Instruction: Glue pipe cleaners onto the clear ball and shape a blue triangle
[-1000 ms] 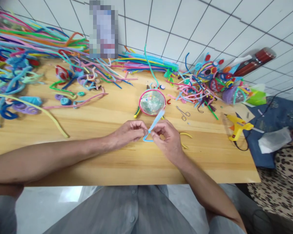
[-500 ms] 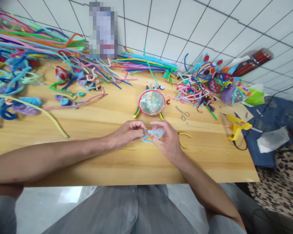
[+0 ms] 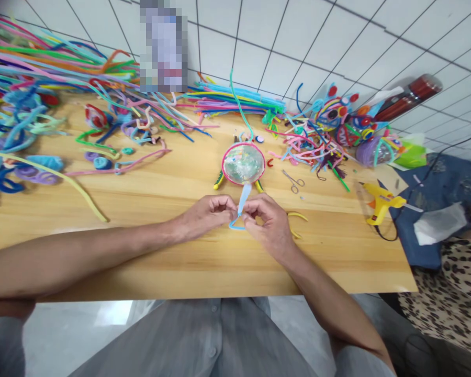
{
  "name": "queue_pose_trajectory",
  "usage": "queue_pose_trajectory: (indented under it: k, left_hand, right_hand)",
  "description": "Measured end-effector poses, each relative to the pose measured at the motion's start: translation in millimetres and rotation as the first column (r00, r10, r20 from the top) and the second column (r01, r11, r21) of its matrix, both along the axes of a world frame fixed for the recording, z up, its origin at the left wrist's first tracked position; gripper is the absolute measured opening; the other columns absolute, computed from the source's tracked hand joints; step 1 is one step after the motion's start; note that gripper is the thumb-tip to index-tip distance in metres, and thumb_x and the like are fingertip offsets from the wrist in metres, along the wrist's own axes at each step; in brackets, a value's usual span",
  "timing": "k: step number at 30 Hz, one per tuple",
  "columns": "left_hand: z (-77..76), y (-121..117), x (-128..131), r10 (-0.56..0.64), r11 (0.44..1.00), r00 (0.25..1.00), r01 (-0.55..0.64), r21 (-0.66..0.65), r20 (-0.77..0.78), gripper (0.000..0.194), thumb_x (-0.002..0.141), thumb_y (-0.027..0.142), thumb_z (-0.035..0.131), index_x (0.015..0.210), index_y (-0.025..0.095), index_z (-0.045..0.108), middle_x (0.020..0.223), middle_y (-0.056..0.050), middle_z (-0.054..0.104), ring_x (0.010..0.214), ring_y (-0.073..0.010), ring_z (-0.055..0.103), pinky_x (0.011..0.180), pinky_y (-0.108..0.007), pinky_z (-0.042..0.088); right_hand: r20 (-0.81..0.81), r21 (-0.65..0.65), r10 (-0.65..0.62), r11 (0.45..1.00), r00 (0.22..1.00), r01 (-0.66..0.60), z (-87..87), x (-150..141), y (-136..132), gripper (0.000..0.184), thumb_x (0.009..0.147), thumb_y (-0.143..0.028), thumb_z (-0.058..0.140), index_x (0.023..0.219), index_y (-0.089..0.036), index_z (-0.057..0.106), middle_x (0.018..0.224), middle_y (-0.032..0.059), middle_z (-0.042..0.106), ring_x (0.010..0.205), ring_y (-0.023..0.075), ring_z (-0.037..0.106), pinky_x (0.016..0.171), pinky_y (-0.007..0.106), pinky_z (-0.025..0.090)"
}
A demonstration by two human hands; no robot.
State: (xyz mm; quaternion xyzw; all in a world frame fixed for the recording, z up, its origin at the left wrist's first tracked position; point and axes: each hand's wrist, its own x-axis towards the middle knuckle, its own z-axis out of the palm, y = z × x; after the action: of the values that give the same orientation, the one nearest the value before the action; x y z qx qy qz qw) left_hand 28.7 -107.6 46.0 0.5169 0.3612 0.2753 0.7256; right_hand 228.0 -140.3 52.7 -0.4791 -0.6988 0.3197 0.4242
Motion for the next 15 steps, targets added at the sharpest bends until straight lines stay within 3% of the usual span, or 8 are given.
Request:
queue_pose_trajectory:
  k: [8,12,15]
  left_hand:
    - [0.4,2.6,-3.9,-0.048,0.998,0.999,0.048,0.029,0.021,0.03,0.085,0.048,0.056,0.077,0.02,0.062,0.062,0.005,0.051,0.056,-0.011,0.044,0.055,-0.026,0.035]
    - [9.7,1.5,-6.2,-0.072,0.996,0.996,0.075,0.047,-0.048,0.047,0.087,0.064,0.065,0.073,0.019,0.059,0.061,0.006,0.047,0.057,-0.0102,0.041,0.055,-0.025,0.031]
    - [17.8,1.0,-5.9,-0.083,0.996,0.994,0.085,0.023,-0.073,0.049,0.079,0.062,0.076,0.07,0.019,0.056,0.06,0.007,0.045,0.058,-0.0091,0.038,0.056,-0.024,0.026]
  right_hand:
    - [0.084,0.067,0.005,0.998,0.996,-0.01,9.6,-0.8,1.0,0.013,0.085,-0.016,0.072,0.087,-0.027,0.078,0.085,0.0015,0.069,0.077,0.018,0.065,0.068,0.032,0.052]
    - [0.12,0.056,0.023,0.998,0.993,-0.029,11.7,-1.2,0.8,0.008,0.085,-0.019,0.072,0.081,-0.026,0.073,0.08,0.0011,0.067,0.073,0.0181,0.063,0.064,0.032,0.051]
    - [0.122,0.094,0.037,0.994,0.992,-0.049,12.8,-1.8,-0.2,0.011,0.085,-0.016,0.07,0.079,-0.026,0.071,0.08,0.0007,0.066,0.071,0.017,0.062,0.062,0.031,0.05]
